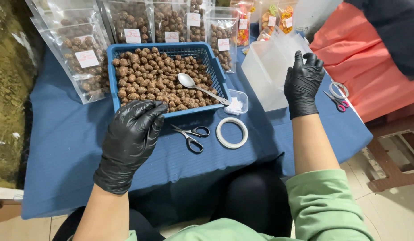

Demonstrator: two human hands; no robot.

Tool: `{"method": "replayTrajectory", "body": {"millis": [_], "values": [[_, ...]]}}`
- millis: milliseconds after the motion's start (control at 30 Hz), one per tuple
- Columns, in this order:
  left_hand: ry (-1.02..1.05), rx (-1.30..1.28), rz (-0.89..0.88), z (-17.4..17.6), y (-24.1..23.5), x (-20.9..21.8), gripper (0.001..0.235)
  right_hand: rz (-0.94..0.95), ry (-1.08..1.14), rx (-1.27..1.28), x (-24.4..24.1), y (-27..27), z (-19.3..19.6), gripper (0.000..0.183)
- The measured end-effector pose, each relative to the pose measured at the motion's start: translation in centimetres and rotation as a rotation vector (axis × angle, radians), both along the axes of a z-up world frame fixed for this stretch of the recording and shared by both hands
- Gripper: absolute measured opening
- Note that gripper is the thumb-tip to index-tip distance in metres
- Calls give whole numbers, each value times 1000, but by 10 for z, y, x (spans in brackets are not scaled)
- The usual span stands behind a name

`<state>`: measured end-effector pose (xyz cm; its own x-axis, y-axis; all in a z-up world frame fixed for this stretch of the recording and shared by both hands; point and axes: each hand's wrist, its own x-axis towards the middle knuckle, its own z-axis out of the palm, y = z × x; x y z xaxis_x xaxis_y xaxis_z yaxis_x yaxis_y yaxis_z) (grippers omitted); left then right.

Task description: Filling plastic bags with small round food items from a basket using a spoon and sealing them.

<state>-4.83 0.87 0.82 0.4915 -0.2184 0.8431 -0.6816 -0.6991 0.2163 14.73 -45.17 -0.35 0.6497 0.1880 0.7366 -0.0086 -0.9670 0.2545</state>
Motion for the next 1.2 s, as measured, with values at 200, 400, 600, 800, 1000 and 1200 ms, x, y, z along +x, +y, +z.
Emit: {"method": "replayTrajectory", "body": {"millis": [200, 400, 600, 800, 1000, 1200], "values": [[26, 14, 38, 2, 5, 0, 21, -96, 81, -86, 33, -6, -11, 49], [68, -37, 44, 6, 11, 2, 22, 0, 51, 6, 56, -7, -32, 20], [70, -51, 52, 18, 14, 0, 22, -37, 583, 371, 53, 37, -9, 18], [76, -38, 74, 20, 20, 8, 42, 544, 121, 491, -34, 114, 92, 9], [108, -30, 250, 30, 34, -1, 96, 1234, 465, 1295, -114, 227, 111, 9], [318, 184, 479, 5, 39, 16, 148, 1101, 766, 1889, -141, 318, 22, 18]]}}
